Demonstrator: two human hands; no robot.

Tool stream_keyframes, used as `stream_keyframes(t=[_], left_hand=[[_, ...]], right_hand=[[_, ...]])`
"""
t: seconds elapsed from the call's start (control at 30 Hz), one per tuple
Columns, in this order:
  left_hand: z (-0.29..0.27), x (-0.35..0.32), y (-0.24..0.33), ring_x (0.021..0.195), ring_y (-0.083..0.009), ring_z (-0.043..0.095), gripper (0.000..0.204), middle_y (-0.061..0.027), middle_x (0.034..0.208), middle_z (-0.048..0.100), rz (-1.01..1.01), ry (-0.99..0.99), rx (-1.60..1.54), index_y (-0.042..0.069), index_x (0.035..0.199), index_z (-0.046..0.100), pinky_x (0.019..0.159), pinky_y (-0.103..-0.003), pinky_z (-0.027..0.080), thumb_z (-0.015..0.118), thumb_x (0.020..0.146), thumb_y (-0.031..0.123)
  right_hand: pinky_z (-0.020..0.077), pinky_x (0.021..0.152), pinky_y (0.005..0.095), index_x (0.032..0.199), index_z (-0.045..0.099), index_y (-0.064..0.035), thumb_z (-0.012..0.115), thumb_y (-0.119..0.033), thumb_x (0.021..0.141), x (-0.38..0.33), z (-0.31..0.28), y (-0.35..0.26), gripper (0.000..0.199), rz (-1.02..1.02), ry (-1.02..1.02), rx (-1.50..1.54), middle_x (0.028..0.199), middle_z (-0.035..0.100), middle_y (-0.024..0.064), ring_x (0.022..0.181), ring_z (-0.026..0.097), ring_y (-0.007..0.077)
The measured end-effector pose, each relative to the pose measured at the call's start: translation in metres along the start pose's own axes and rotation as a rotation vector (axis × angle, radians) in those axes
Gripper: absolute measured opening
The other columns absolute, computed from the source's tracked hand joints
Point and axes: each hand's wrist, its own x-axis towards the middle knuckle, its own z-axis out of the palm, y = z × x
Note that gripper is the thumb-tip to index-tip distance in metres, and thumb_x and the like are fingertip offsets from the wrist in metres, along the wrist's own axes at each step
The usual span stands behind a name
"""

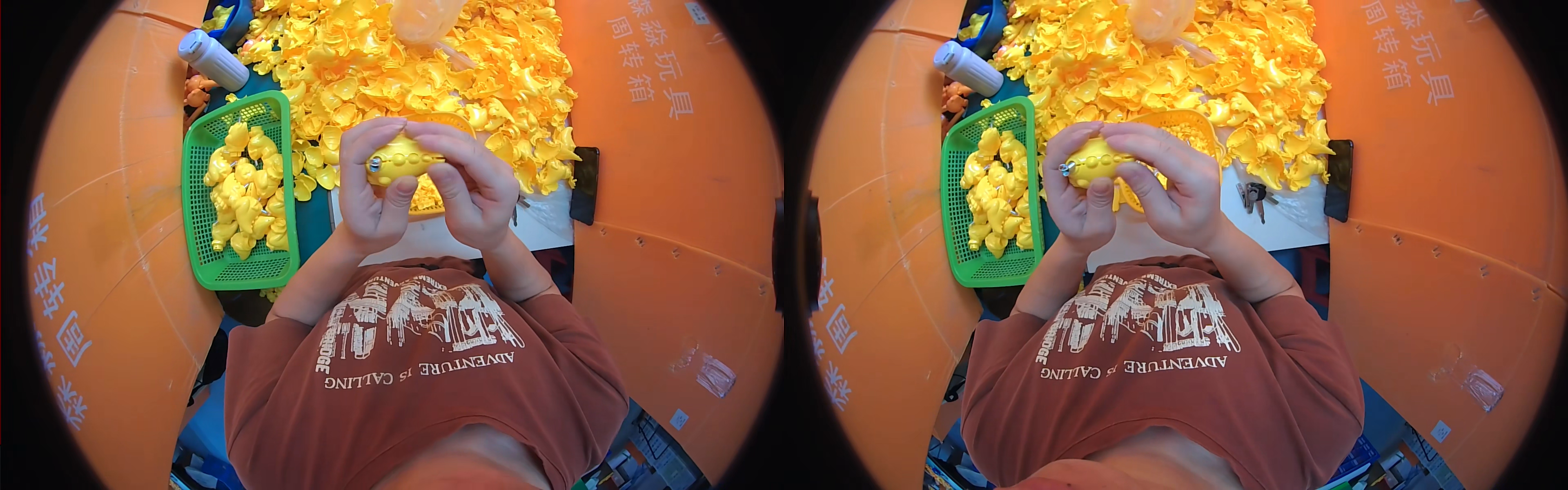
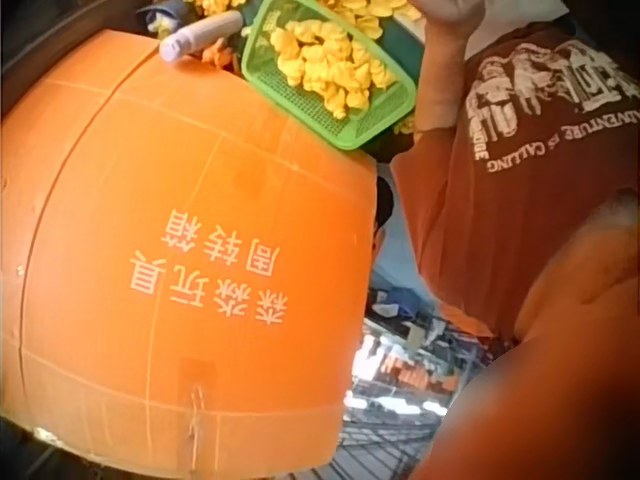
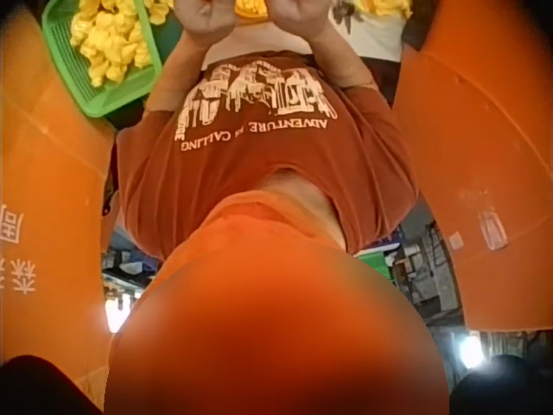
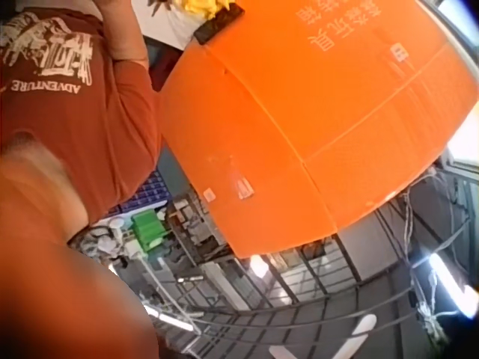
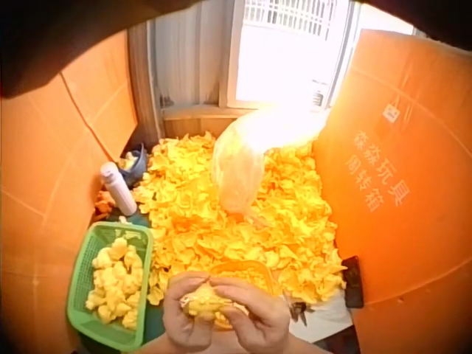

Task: Manually assembling yellow rubber ducks by inserting parts together on a factory workbench.

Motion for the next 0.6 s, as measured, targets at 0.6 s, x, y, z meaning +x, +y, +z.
stream_keyframes(t=[0.6], left_hand=[[0.008,0.001,-0.009,0.099,-0.0243,0.047,0.042,-0.0168,0.106,0.045,-0.008,0.021,0.024,0.000,0.115,0.040,0.084,-0.032,0.040,0.053,0.089,0.030]], right_hand=[[0.0498,0.076,0.0293,0.096,0.062,0.0074,0.060,-0.002,0.081,0.006,-0.013,0.021,0.017,-0.020,-0.025,0.037,0.095,0.064,0.0199,0.087,0.063,0.0242]])
